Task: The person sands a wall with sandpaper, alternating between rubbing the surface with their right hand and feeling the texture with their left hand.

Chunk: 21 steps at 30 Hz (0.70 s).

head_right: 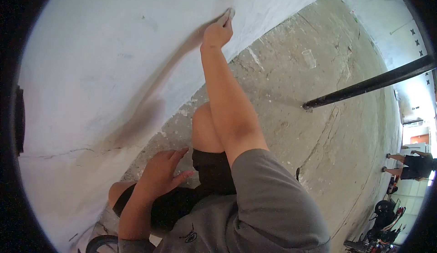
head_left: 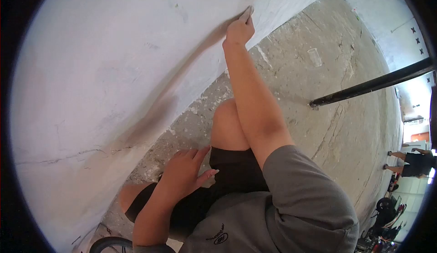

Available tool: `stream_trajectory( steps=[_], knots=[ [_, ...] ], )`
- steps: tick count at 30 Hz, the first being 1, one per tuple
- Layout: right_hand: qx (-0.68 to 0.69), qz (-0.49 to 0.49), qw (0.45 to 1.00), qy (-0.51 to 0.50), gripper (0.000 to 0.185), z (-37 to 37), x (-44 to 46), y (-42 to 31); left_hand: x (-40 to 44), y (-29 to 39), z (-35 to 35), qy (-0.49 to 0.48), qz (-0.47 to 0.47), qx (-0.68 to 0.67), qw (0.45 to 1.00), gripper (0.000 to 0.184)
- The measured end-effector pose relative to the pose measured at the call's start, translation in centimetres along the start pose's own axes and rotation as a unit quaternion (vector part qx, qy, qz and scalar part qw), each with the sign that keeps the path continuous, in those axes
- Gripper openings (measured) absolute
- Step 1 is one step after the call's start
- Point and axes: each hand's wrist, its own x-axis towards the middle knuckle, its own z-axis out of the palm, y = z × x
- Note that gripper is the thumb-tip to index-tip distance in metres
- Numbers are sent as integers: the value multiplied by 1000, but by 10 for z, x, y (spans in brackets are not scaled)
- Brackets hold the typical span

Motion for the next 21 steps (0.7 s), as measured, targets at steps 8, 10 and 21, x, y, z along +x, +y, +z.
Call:
stream_trajectory(
  steps=[8, 10, 21],
  knots=[
    [-90, 16, 996, 18, 53, -3, 11, -8, 2, 2, -1, -34, -18, -4, 999, 65],
    [-65, 25, 997, 23, 45, -8, 9, -11, 2, 1, 1, -17, -12, 4, 1000, 65],
    [-222, -197, 955, -21, 43, -14, 11, 4, 3, -2, 3, -36, -18, 0, 999, 67]
  ],
)
